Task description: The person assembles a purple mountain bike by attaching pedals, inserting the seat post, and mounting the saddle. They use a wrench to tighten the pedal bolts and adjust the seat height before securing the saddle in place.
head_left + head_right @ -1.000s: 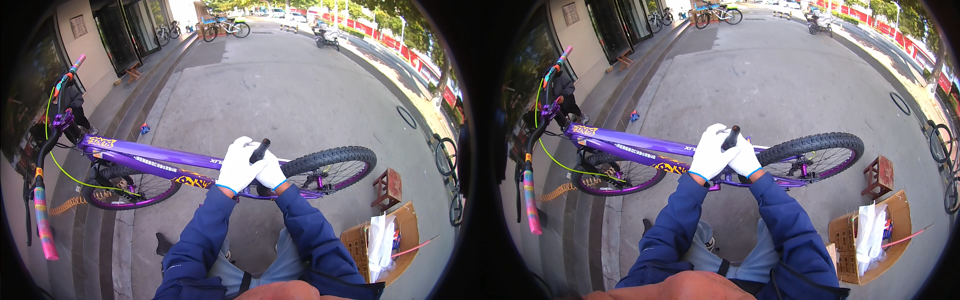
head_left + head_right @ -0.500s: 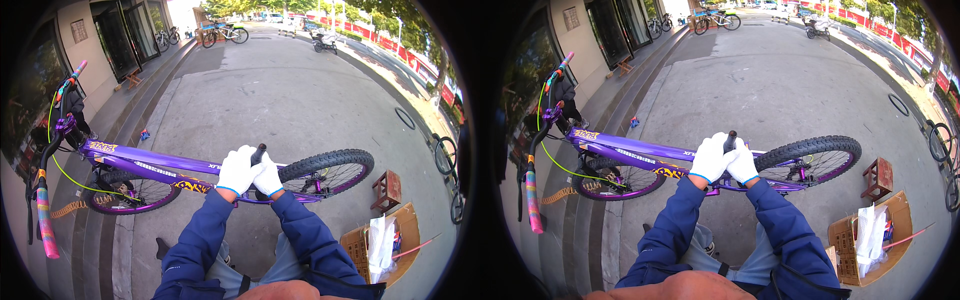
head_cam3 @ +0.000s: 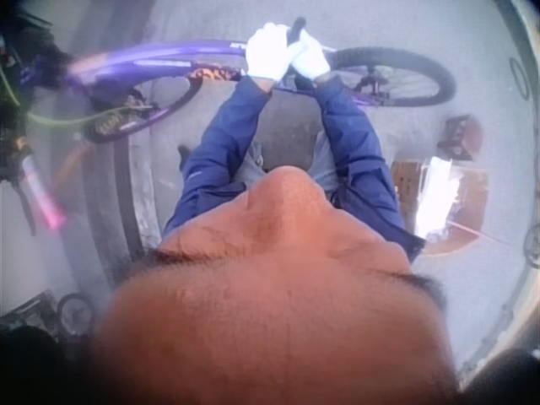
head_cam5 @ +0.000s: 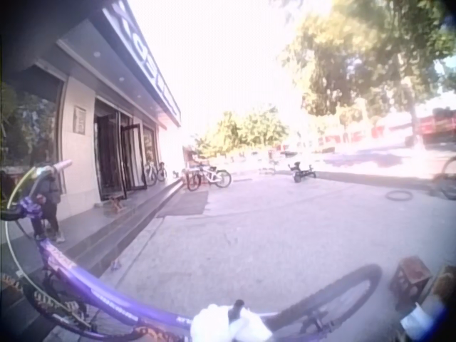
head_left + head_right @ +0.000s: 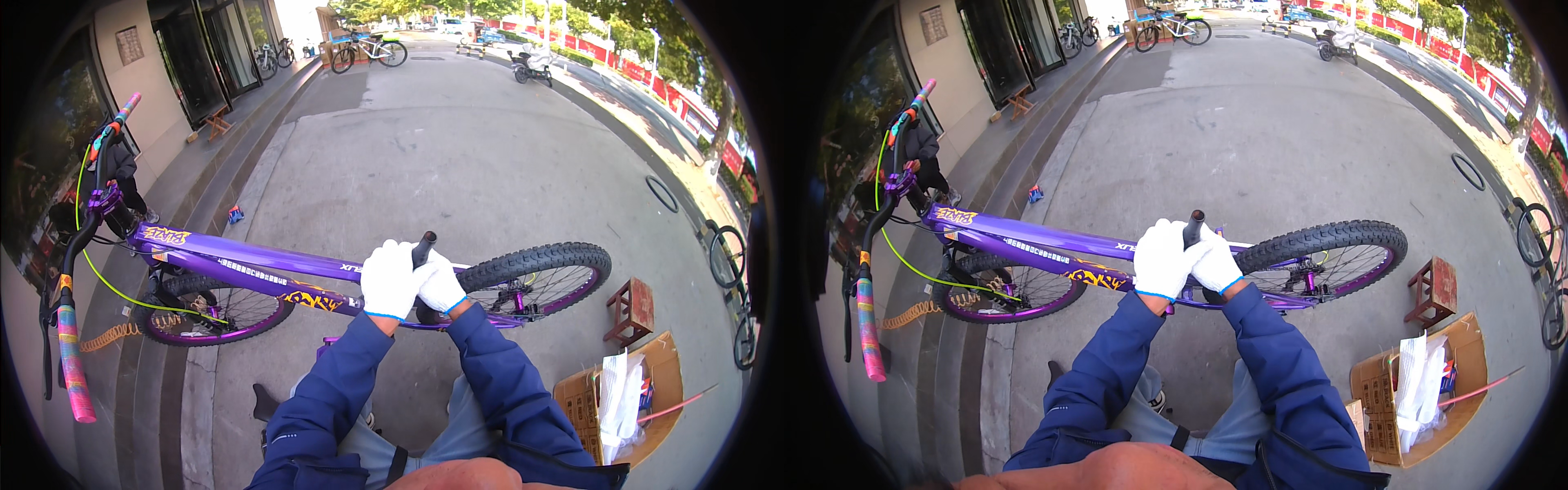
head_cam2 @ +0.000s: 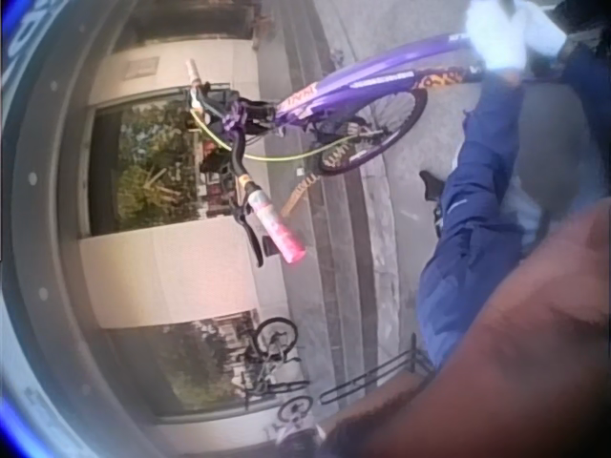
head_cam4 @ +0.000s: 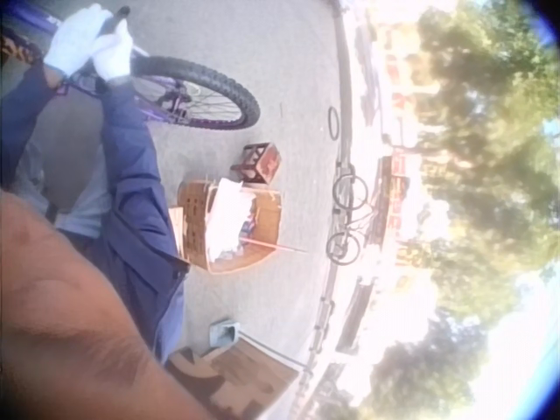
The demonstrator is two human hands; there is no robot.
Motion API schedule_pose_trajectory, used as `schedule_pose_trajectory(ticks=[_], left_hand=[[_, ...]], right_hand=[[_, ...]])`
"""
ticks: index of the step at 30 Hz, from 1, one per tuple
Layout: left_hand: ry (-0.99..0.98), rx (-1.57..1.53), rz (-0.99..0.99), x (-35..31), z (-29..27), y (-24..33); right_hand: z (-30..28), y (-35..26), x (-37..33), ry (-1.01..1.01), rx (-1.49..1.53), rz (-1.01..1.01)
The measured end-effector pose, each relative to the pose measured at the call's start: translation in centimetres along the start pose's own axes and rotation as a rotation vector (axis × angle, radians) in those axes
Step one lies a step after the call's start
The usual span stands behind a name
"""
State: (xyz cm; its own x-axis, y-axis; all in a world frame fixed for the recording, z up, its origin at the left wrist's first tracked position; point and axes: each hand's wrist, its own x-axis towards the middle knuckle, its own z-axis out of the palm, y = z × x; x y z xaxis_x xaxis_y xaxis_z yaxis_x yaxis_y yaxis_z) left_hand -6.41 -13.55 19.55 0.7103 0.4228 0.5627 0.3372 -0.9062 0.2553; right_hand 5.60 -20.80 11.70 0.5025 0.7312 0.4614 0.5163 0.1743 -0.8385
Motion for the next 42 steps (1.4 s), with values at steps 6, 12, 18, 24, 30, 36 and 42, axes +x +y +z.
schedule_pose_trajectory(ticks=[6, 12, 18, 24, 30, 36, 42], left_hand=[[-0.028, -0.057, -0.042, -0.4, 0.1, -0.3], [0.138, -0.284, 0.046, -1.9, -1.6, -0.8], [0.287, -0.515, -0.135, -6.6, -7.6, -3.8], [0.566, -0.742, -0.591, -21.9, -9.7, -13.4], [0.344, -0.704, -1.442, -47.2, 0.3, -19.1], [-0.619, -0.265, -1.565, -68.0, 7.9, -13.4], [-1.075, -0.170, -1.214, -76.0, 9.1, -12.6]], right_hand=[[-0.1, 0.2, 0.2, -0.043, 0.034, 0.035], [-0.1, -1.7, -0.6, -0.011, 0.001, 0.105], [-1.2, -4.1, -1.4, 0.003, -0.248, 0.143], [-2.0, -3.0, -2.8, 0.000, -0.237, 0.163], [-3.1, -2.6, -4.9, -0.118, -0.298, 0.168], [-2.2, -2.9, -5.6, -0.299, -0.470, 0.074], [-0.9, -2.0, -6.1, -0.279, -0.577, 0.074]])
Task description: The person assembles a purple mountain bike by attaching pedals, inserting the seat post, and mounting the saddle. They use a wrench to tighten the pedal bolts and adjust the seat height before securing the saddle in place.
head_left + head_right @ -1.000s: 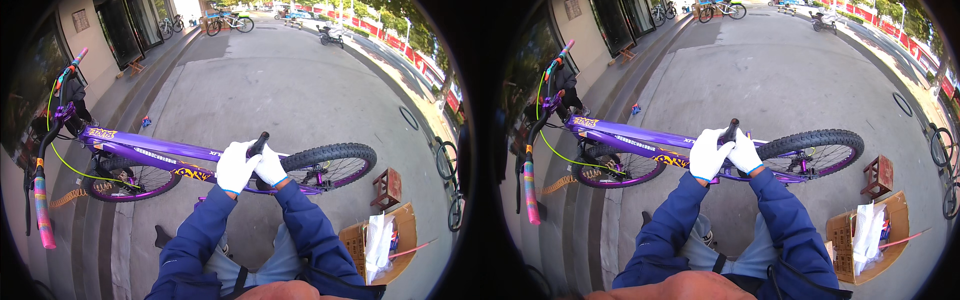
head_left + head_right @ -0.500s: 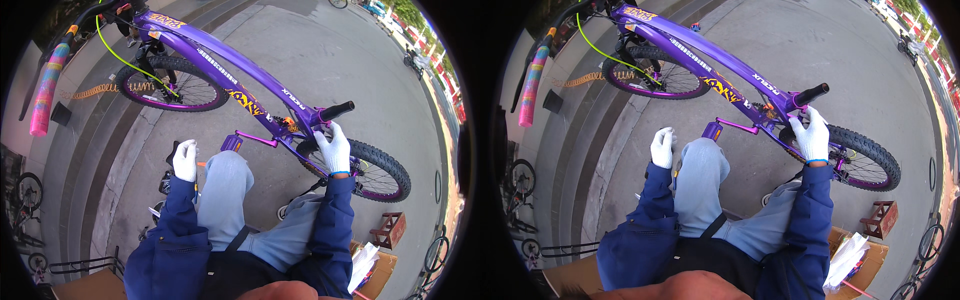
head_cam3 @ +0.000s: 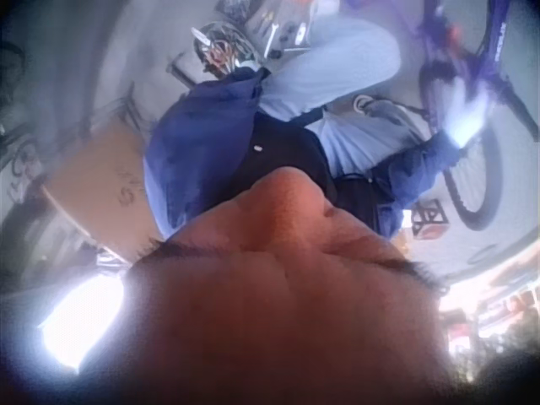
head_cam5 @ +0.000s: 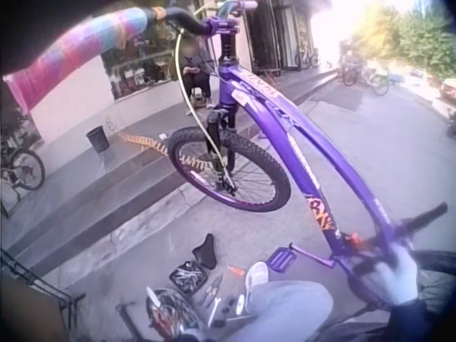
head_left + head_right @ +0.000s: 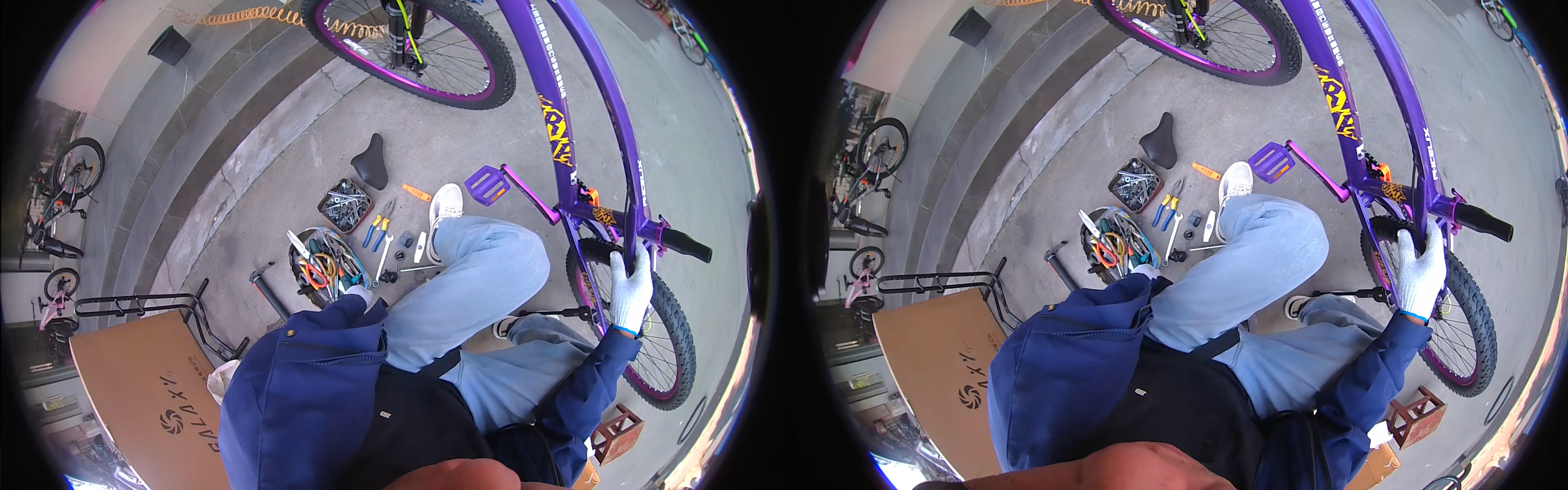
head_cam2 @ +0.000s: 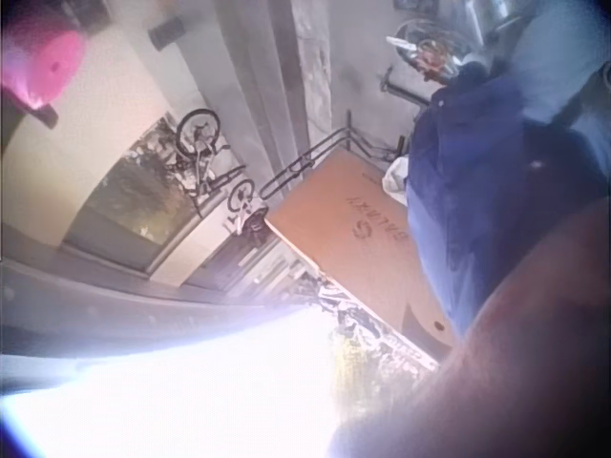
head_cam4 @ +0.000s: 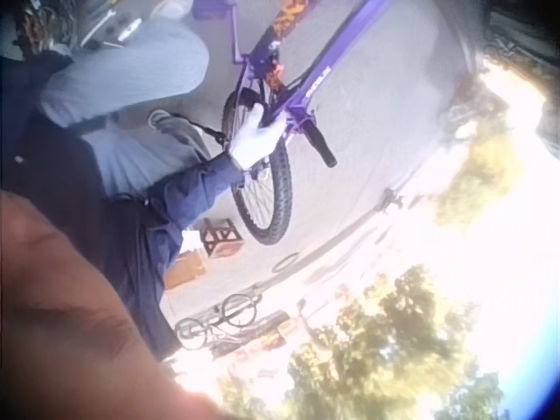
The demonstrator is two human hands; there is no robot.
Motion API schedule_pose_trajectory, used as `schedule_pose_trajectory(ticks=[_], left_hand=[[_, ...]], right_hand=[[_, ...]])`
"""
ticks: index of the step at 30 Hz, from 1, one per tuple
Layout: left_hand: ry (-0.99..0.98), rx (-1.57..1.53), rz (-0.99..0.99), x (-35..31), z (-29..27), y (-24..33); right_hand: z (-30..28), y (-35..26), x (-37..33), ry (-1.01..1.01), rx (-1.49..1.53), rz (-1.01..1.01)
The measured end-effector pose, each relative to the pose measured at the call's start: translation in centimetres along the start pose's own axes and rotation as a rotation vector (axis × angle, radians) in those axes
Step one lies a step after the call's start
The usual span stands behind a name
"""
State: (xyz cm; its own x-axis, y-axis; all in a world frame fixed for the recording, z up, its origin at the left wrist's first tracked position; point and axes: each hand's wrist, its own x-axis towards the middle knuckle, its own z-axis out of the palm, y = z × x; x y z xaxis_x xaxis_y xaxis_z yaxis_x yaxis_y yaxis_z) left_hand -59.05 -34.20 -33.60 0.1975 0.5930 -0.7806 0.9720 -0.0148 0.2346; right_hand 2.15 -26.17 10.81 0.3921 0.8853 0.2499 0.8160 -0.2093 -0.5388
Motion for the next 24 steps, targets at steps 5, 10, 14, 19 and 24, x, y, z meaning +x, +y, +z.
schedule_pose_trajectory(ticks=[5, 10, 14, 19, 24], left_hand=[[0.242, -0.403, -0.340, 0.4, -0.9, 2.4], [0.637, -1.187, -0.431, 6.9, -8.1, 2.0], [0.970, -1.528, -0.129, 13.9, -18.7, 1.2], [0.813, -1.468, -0.487, 17.9, -30.3, 1.8], [0.623, -1.850, -0.392, 17.3, -31.8, 0.4]], right_hand=[[0.8, -0.3, 0.3, 0.016, -0.066, -0.012], [2.1, 0.0, 0.9, 0.072, -0.100, -0.040], [2.8, 0.4, 0.9, 0.125, -0.132, -0.060], [2.8, -0.2, 0.6, 0.194, -0.192, -0.112], [2.8, -0.1, 0.2, 0.232, -0.122, -0.115]])
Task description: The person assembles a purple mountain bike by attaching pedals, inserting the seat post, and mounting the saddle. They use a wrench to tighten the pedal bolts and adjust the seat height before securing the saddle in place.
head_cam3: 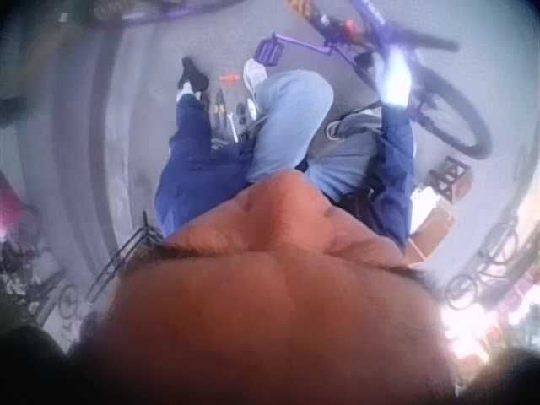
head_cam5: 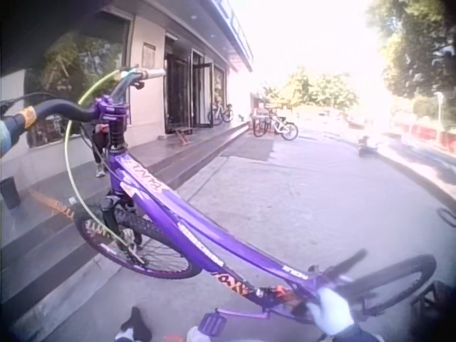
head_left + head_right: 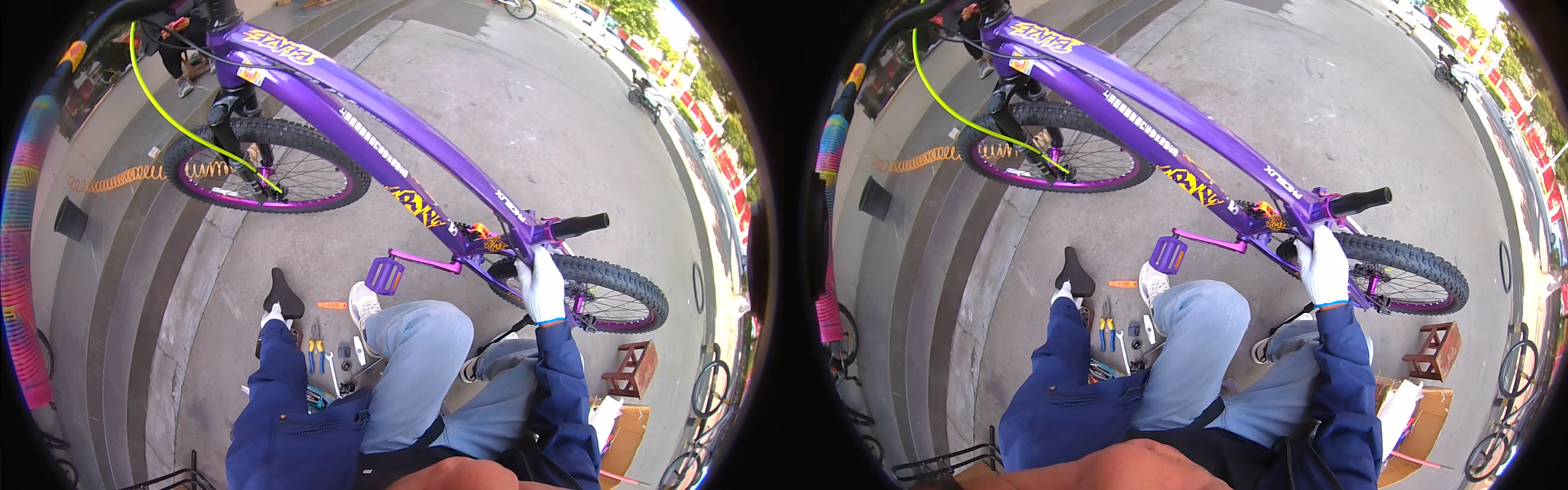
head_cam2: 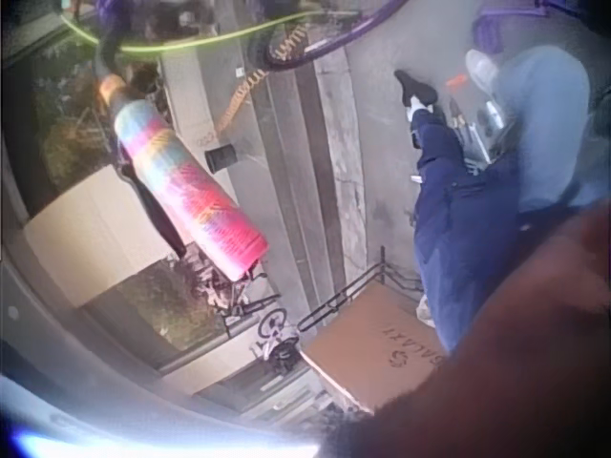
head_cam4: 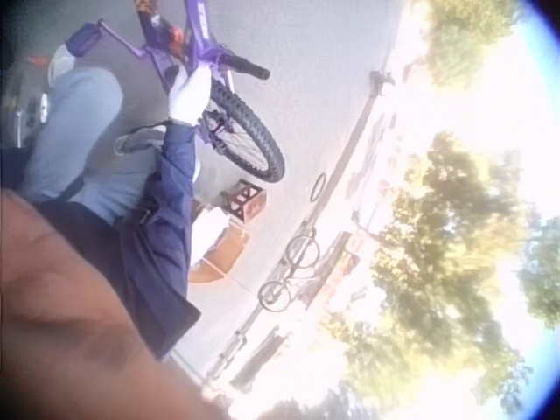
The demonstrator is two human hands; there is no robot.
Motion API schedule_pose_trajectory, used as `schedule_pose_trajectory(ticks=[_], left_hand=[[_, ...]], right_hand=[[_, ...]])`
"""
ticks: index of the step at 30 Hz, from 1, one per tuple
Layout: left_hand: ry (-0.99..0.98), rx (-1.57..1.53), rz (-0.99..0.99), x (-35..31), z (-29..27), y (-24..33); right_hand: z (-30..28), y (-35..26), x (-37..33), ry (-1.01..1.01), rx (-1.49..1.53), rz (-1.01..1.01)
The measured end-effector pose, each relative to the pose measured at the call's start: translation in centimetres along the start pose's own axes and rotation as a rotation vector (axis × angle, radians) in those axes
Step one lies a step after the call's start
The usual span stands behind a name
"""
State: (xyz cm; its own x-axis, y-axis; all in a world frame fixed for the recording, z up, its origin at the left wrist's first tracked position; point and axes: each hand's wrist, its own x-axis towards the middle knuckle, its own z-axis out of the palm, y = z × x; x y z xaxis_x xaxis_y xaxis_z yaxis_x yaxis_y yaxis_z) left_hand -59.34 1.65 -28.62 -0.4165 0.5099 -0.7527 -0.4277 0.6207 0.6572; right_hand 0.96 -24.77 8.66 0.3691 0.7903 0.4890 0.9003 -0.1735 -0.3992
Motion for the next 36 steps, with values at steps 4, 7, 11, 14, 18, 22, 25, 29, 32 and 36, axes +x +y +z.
schedule_pose_trajectory(ticks=[4, 7, 11, 14, 18, 22, 25, 29, 32, 36], left_hand=[[-0.254, -0.381, 0.031, -3.3, -3.8, -2.4], [-0.403, -0.391, 0.172, -10.9, -7.3, -3.8], [-0.793, -0.370, 0.361, -25.5, -8.9, -2.1], [-0.980, -0.187, 0.625, -36.1, -7.3, 1.1], [-1.094, 0.109, 1.021, -47.6, -3.2, 4.4], [-1.146, 0.684, 1.836, -56.0, 2.4, 3.3], [-1.335, 0.453, 1.938, -60.2, 6.6, -0.4], [-1.506, 0.311, 1.862, -61.0, 9.2, -3.4], [-1.442, 0.403, 1.664, -58.7, 9.1, -4.3], [-1.519, 0.665, 0.647, -55.1, 9.3, -5.5]], right_hand=[[-0.2, 0.1, 0.1, -0.026, -0.049, -0.036], [-1.5, -1.1, 0.0, -0.058, -0.044, -0.009], [-4.9, -5.1, -1.3, -0.010, -0.129, -0.059], [-7.8, -8.6, -2.1, -0.072, 0.166, -0.211], [-9.5, -13.9, -3.6, -0.385, 0.989, 0.064], [-9.1, -15.2, -3.8, -0.093, 1.460, 0.279], [-9.6, -12.0, -2.6, 0.214, 1.824, 0.420], [-11.6, -7.6, -2.2, 0.407, 2.020, 0.431], [-13.5, -5.5, -1.0, 0.509, 1.898, 0.342], [-17.3, -2.2, 3.5, 0.464, 1.349, 0.271]])
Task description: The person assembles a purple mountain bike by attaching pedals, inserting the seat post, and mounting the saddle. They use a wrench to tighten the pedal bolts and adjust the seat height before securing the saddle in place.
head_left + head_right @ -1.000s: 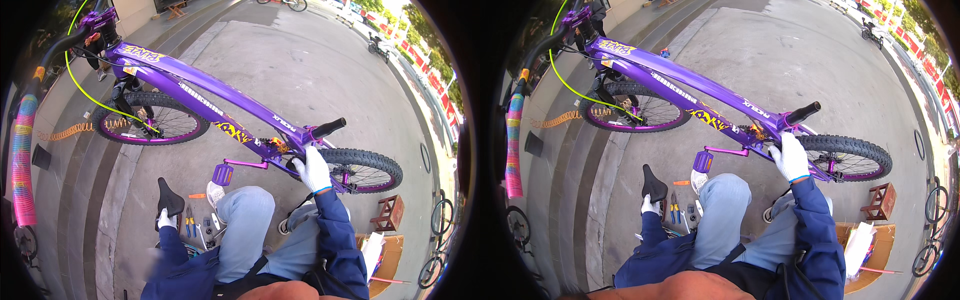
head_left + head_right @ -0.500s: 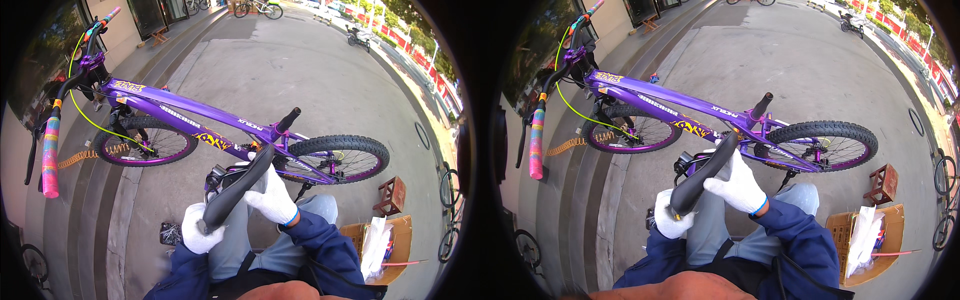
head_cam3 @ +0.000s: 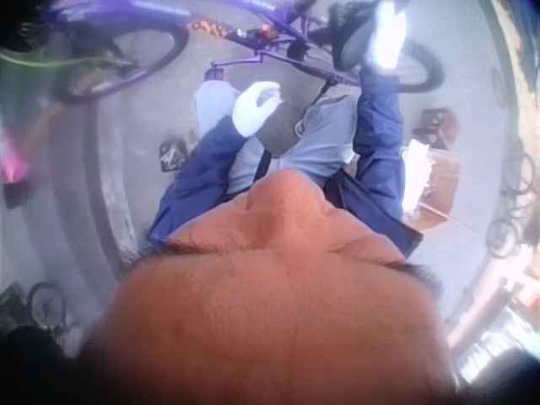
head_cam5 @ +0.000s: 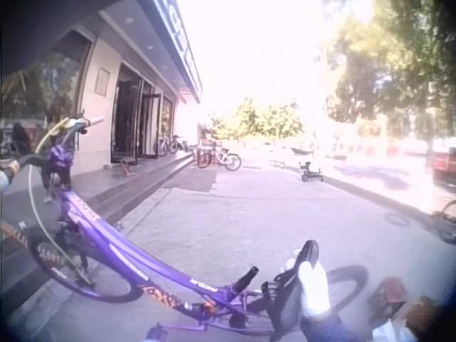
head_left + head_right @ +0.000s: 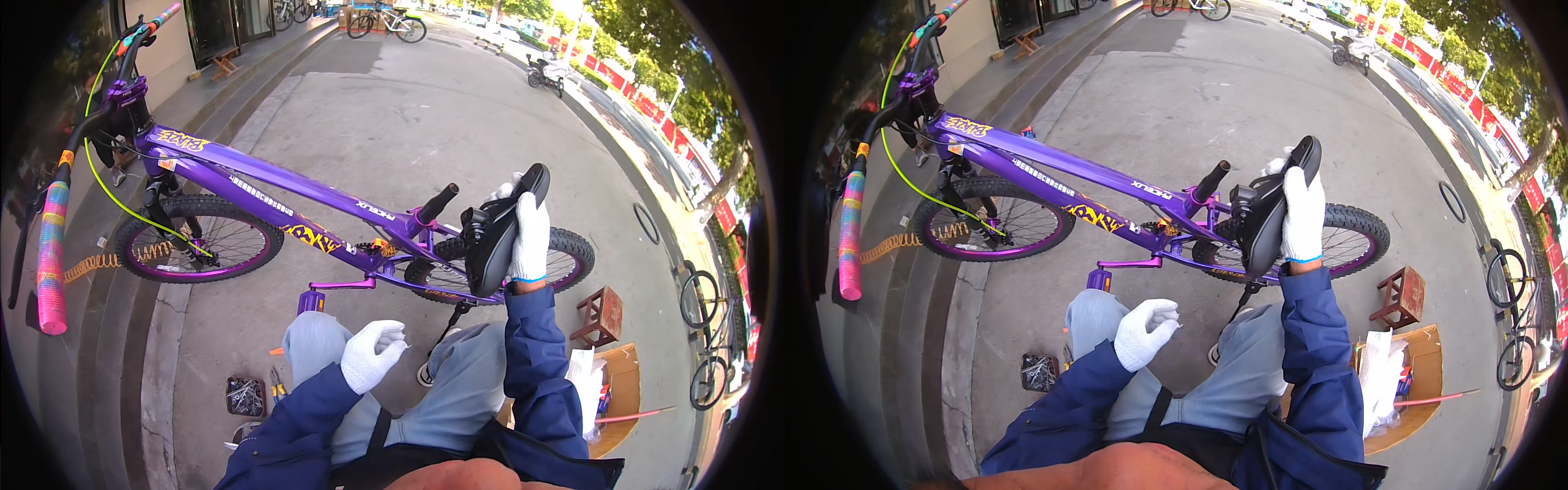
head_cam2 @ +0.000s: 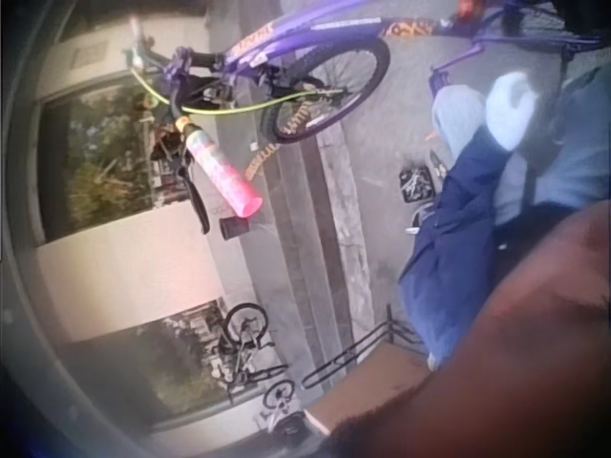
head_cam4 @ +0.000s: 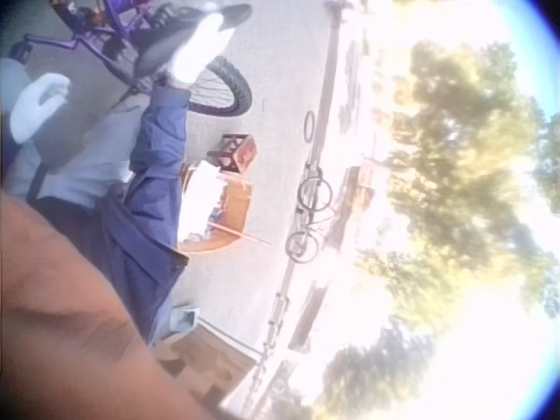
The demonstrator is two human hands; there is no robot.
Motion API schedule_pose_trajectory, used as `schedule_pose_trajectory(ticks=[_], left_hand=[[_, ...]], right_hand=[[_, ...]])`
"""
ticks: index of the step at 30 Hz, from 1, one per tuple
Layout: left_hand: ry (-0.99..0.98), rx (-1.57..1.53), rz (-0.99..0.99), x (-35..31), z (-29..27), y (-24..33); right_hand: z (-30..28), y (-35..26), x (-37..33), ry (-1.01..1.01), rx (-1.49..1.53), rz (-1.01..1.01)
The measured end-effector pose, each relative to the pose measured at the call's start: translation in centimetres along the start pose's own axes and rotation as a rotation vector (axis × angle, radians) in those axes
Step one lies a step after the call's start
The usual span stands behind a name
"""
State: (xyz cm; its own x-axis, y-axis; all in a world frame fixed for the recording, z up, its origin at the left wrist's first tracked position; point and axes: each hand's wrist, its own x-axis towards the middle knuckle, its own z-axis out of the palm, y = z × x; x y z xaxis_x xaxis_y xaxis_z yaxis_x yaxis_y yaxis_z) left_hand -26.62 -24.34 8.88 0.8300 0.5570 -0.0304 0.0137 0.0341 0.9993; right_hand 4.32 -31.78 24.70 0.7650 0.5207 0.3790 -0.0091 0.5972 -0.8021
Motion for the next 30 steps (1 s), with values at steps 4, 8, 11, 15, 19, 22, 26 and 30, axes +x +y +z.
schedule_pose_trajectory(ticks=[4, 8, 11, 15, 19, 22, 26, 30], left_hand=[[-0.083, -0.028, 0.046, -0.1, -0.6, -1.5], [-0.113, 0.075, 0.046, -0.2, -0.8, -1.3], [-0.127, 0.066, -0.008, -0.1, -0.8, -0.9], [-0.142, 0.088, 0.036, 0.0, -0.9, -0.4], [-0.150, 0.140, 0.054, 0.0, -0.9, 0.0], [-0.154, 0.160, 0.063, 0.1, -0.7, 0.0], [-0.158, 0.138, 0.029, 0.2, -0.4, -0.6], [-0.127, 0.125, 0.064, 0.6, -0.8, -0.5]], right_hand=[[1.5, -2.7, 5.9, -0.221, -0.941, -0.288], [4.8, -4.9, 8.3, -0.494, -1.205, -0.346], [7.1, -5.8, 8.8, -0.670, -1.244, -0.326], [8.9, -6.5, 9.0, -0.818, -1.301, -0.229], [10.2, -5.0, 8.8, -1.002, -1.428, -0.390], [10.5, -4.0, 8.9, -1.064, -1.509, -0.335], [10.0, -3.7, 9.1, -1.064, -1.389, -0.321], [7.4, -3.8, 8.7, -0.865, -1.140, -0.359]])
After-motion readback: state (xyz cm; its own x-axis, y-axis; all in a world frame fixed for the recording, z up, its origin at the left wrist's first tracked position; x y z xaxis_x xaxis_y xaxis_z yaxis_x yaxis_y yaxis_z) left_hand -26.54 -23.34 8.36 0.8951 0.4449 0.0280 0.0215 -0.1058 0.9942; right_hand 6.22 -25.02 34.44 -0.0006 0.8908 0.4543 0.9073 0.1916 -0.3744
